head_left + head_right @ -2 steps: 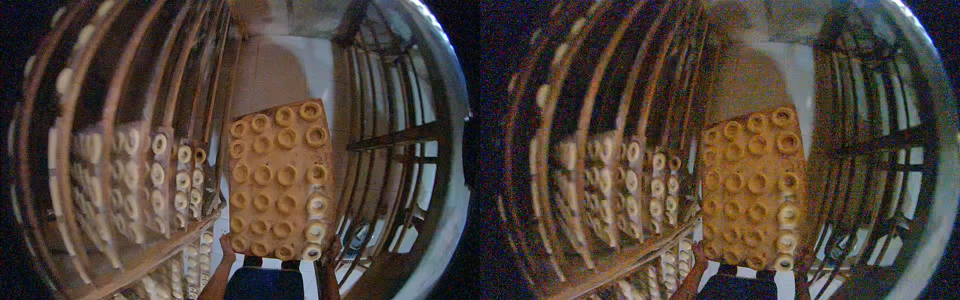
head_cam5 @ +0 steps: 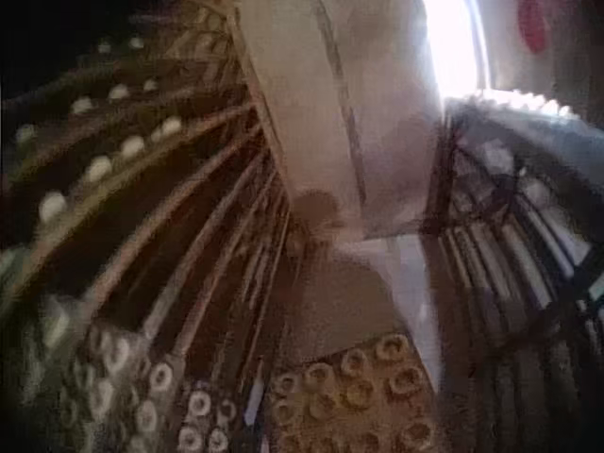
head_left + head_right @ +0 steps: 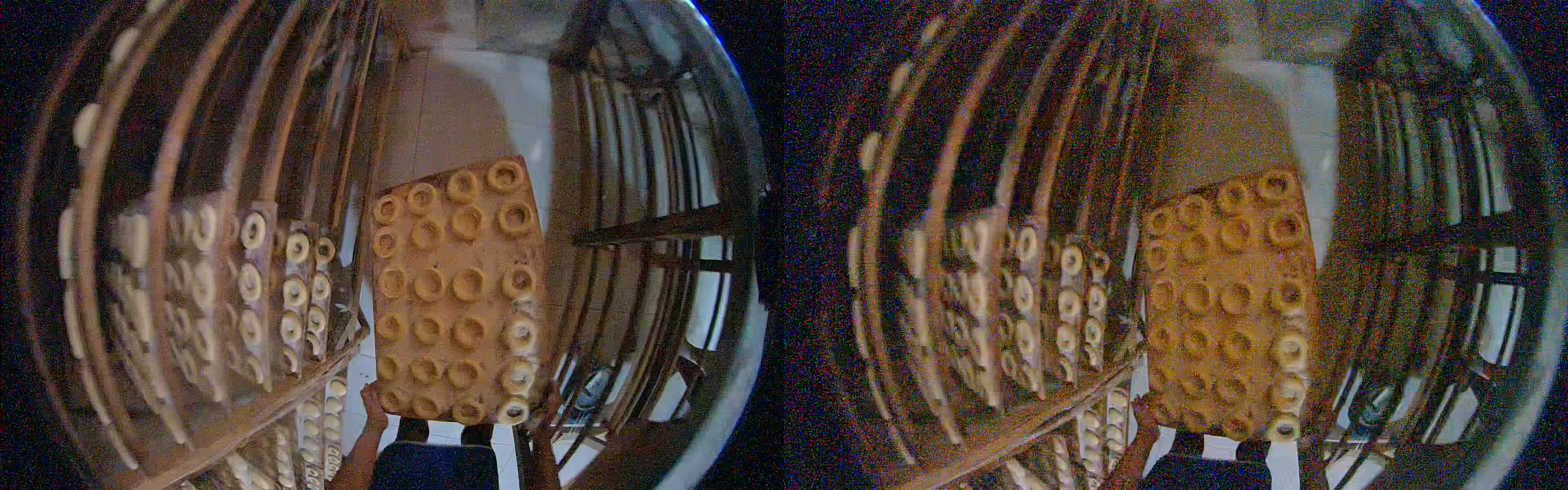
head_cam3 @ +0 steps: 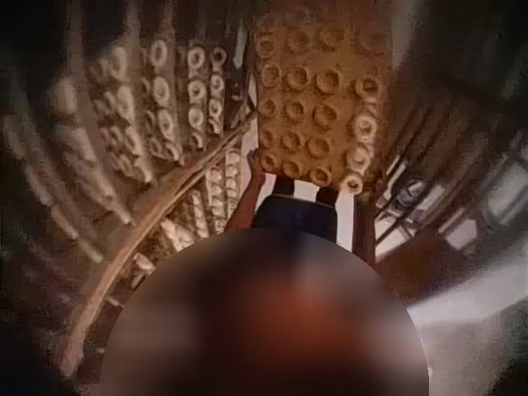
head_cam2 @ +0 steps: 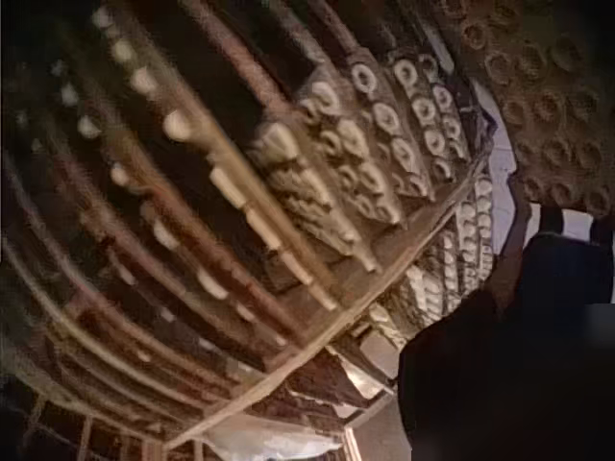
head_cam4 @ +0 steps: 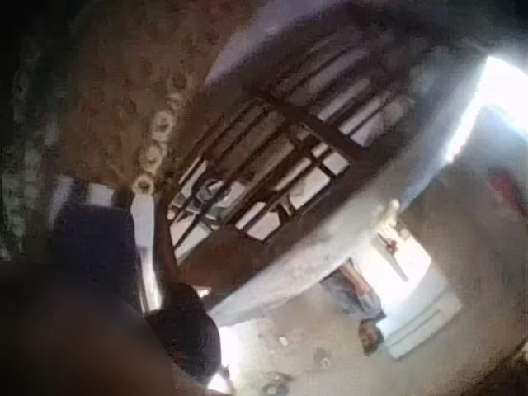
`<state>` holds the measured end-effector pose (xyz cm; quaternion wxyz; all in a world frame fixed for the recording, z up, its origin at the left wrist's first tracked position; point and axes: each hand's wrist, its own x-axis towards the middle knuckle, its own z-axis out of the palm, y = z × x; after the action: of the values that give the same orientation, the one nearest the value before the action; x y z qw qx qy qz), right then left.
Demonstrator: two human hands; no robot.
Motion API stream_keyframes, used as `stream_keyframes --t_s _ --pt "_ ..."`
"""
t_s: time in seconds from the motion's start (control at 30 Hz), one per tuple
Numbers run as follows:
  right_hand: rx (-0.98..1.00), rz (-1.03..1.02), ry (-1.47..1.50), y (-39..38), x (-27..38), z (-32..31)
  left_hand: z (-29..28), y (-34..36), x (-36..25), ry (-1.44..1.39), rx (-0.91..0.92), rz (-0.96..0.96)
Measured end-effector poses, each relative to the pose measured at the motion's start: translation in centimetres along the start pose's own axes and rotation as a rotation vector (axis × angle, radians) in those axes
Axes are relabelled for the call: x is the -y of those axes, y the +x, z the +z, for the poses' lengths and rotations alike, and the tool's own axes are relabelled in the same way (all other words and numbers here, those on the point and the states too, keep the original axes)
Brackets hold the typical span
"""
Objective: The person shapes dough balls into ring forms by hand and places them on a tray. They repeatedly transfer trays of shaped dough to a multi-tiered rack and return to continue shaping more dough.
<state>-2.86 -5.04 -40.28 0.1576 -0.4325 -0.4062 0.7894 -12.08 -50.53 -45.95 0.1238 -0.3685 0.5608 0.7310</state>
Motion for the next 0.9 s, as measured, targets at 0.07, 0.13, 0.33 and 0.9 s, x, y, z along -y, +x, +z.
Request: stream_keyframes --t_s 0.07,0.13,0.33,0.9 --pt "-0.055 0.134 0.079 3.5 -1.2 -1.6 1.2 0.3 2.5 0.251 0.01 0.066" --pt "0.059 0.09 0.03 8.1 -3.8 -2.8 2.9 0.7 3.7 0.452 -0.107 0.207" --pt "0.348 0.455 0.592 20.1 -12.5 -2.3 6.1 2.5 3.0 0.094 -0.212 0.047" --pt "1.27 -0.62 -0.973 39.5 -27.6 48.9 1.3 16.7 4.1 1.605 -0.501 0.298"
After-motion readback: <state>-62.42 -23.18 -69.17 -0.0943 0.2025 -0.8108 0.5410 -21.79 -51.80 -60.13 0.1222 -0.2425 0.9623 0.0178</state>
